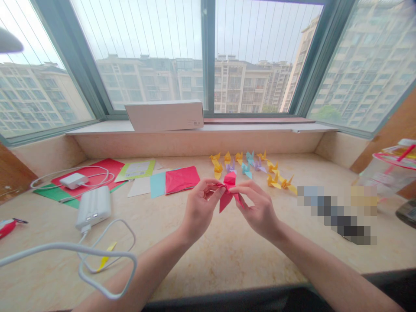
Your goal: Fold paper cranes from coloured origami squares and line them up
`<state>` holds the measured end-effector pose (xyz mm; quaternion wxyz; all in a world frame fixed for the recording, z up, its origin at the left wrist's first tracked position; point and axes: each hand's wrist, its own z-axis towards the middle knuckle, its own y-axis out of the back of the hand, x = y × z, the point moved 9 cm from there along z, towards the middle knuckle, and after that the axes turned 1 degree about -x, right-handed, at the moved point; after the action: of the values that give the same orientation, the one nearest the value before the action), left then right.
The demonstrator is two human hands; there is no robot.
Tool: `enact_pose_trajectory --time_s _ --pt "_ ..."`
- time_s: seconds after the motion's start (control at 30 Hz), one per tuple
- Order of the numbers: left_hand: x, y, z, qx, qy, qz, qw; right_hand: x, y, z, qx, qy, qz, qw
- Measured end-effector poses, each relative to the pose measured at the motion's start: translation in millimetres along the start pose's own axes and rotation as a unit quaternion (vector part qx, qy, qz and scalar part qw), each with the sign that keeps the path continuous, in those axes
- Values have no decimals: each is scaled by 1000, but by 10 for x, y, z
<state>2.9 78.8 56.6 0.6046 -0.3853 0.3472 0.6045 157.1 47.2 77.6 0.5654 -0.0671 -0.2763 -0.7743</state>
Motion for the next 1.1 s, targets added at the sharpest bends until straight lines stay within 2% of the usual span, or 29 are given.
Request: enact_pose_trajectory --time_s 0.27,0.73,1.1 --pt "-29 34 14 -14 -9 -18 1000 -35 53 -14 -33 -26 10 999" --pt "-80 28 12 -11 -17 -28 999 -250 52 -36 -67 -128 101 984" --pt "-9 -16 16 16 61 -40 997 -439 -56 -85 -60 -235 222 944"
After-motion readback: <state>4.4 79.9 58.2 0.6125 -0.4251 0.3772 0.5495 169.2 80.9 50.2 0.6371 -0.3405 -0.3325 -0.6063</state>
